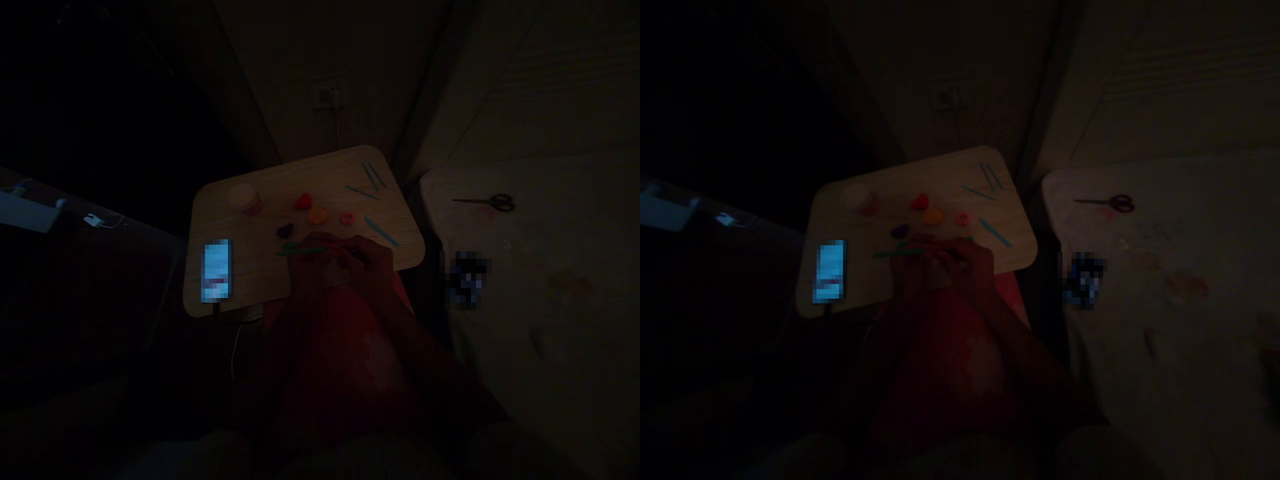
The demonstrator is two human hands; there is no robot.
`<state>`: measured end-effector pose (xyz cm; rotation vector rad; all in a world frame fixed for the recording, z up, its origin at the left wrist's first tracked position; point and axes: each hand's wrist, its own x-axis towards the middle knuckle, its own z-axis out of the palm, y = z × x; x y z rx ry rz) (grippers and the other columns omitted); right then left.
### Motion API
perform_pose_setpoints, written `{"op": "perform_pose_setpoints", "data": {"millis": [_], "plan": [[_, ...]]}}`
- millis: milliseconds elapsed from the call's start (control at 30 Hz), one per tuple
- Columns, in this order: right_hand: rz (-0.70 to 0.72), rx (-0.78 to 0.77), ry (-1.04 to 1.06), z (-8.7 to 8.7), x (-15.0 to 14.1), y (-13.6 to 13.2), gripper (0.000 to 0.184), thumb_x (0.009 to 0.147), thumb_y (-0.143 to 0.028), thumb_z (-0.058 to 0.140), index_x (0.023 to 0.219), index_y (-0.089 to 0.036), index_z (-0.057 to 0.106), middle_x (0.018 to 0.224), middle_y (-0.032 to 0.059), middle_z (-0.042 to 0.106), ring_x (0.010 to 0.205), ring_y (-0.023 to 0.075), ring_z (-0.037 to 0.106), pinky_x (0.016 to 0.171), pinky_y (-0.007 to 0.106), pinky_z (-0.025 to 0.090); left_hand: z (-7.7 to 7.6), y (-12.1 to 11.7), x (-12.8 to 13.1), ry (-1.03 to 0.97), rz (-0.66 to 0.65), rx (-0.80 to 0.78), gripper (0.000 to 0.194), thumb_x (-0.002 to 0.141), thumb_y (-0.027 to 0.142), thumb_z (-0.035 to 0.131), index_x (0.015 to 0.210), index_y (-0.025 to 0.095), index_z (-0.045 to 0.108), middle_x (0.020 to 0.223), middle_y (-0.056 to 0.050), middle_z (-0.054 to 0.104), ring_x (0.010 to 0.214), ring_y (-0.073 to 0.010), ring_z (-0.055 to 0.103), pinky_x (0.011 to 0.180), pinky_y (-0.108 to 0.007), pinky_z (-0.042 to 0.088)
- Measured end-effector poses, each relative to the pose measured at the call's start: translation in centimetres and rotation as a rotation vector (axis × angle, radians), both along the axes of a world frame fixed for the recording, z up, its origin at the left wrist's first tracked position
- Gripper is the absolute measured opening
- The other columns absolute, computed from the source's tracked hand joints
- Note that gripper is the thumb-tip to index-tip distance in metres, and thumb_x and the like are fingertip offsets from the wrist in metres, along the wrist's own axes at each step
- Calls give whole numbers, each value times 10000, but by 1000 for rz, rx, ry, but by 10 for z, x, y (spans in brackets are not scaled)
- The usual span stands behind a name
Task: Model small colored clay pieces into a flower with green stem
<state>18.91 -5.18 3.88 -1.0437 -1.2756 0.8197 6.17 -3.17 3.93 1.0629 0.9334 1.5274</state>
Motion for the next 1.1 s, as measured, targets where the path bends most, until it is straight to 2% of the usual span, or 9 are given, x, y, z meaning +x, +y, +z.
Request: {"op": "perform_pose_setpoints", "data": {"millis": [167,333,500,633,933,1100], "plan": [[53,-20,-59,-1,4,0,156,932,-356,718,956,-225,798,859,36,792,674,141,707,662,276,602,-4,-1,-3,58,6,30,327,704,474,929,682,198,754,888,-42,748,853,-169,708,759,-280,587],[83,34,-121,1,7,-1,164,937,-366,703,996,-240,791,947,50,802,773,161,736,670,282,612,-8,1,-5,49,7,41,361,696,518,936,707,207,752,879,-33,737,843,-165,704,743,-278,587],[88,38,-130,4,7,-1,165,955,-364,679,978,-231,774,932,47,796,751,149,725,674,276,608,-4,0,-5,50,-62,72,337,731,527,918,763,223,776,934,-34,742,871,-167,714,761,-284,599],[78,1,-85,5,7,-2,188,957,-385,673,962,-219,759,923,48,782,740,146,711,659,272,603,-3,-2,-5,96,-50,87,334,764,545,891,861,237,804,982,-43,753,932,-188,727,817,-310,609],[70,31,-126,7,7,-2,177,969,-359,659,946,-219,766,868,39,768,686,137,679,652,275,577,-7,2,-5,102,20,100,323,748,493,909,718,211,755,857,-32,723,843,-166,697,742,-277,572],[95,8,-130,4,8,-1,213,973,-401,651,963,-226,772,871,38,765,710,143,690,645,271,581,-7,1,-3,58,35,52,321,737,472,915,718,203,740,846,-20,709,819,-151,677,748,-273,565]]}}
